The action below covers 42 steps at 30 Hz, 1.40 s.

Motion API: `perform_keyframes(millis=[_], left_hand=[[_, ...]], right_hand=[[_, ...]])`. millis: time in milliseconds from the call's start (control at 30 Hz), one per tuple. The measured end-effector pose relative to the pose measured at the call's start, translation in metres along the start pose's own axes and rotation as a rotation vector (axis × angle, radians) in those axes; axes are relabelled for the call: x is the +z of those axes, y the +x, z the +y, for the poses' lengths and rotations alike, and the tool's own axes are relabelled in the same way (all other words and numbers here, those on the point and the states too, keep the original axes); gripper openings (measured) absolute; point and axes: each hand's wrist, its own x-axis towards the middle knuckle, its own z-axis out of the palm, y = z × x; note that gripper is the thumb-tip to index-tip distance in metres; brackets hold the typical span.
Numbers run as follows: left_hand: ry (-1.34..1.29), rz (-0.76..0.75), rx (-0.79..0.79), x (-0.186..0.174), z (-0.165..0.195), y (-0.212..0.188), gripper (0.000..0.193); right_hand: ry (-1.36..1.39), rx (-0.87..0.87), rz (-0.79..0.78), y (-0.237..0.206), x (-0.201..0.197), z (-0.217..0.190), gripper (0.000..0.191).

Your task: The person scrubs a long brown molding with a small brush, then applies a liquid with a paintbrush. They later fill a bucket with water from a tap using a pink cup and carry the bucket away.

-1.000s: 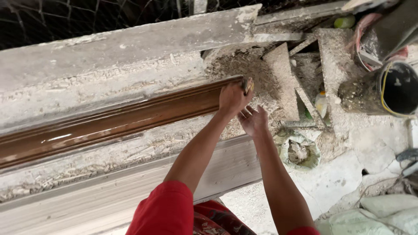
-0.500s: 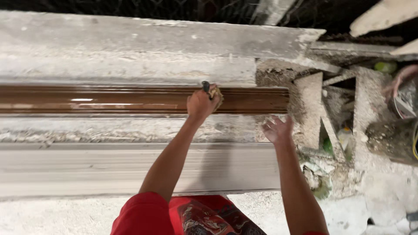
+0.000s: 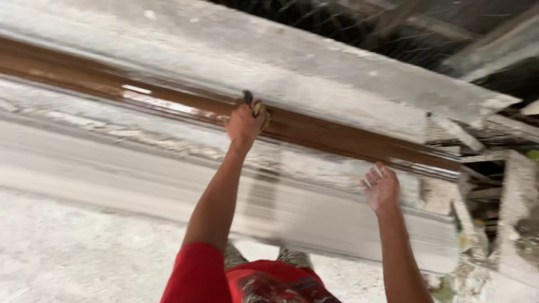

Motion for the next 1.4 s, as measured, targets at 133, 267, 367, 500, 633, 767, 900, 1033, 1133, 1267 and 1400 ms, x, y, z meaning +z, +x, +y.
perform_keyframes(millis=[133, 267, 367, 500, 633, 767, 900, 1033, 1133, 1267, 1400], left_hand=[[-0.051, 0.095, -0.003, -0.071, -0.081, 0.049, 0.035], [-0.028, 0.120, -0.032, -0.145, -0.145, 0.091, 0.035], [0.014, 0.091, -0.047, -0.196, -0.192, 0.121, 0.031], [0.079, 0.125, -0.067, -0.246, -0.251, 0.161, 0.039], [0.056, 0.106, -0.071, -0.299, -0.321, 0.204, 0.037], [0.063, 0.100, -0.119, -0.365, -0.403, 0.252, 0.037], [0.099, 0.162, -0.089, -0.435, -0.492, 0.305, 0.039], [0.121, 0.168, -0.118, -0.512, -0.567, 0.378, 0.041], [0.175, 0.177, -0.145, -0.565, -0.626, 0.411, 0.044], [0.230, 0.178, -0.170, -0.632, -0.698, 0.462, 0.043], [0.295, 0.259, -0.097, -0.698, -0.785, 0.519, 0.046]], right_hand=[[-0.042, -0.036, -0.090, -0.051, 0.103, 0.090, 0.062], [-0.113, -0.047, -0.197, -0.088, 0.230, 0.164, 0.058], [-0.228, -0.078, -0.268, -0.122, 0.305, 0.210, 0.059], [-0.326, -0.143, -0.361, -0.141, 0.402, 0.251, 0.060], [-0.291, -0.190, -0.481, -0.144, 0.496, 0.303, 0.059], [-0.342, -0.174, -0.477, -0.145, 0.586, 0.348, 0.060], [-0.409, -0.154, -0.511, -0.154, 0.683, 0.384, 0.059], [-0.619, -0.136, -0.515, -0.171, 0.797, 0.415, 0.057], [-0.692, -0.249, -0.647, -0.191, 0.874, 0.434, 0.057], [-0.754, -0.225, -0.647, -0.212, 0.962, 0.461, 0.052], [-0.791, -0.266, -0.623, -0.230, 1.038, 0.503, 0.050]])
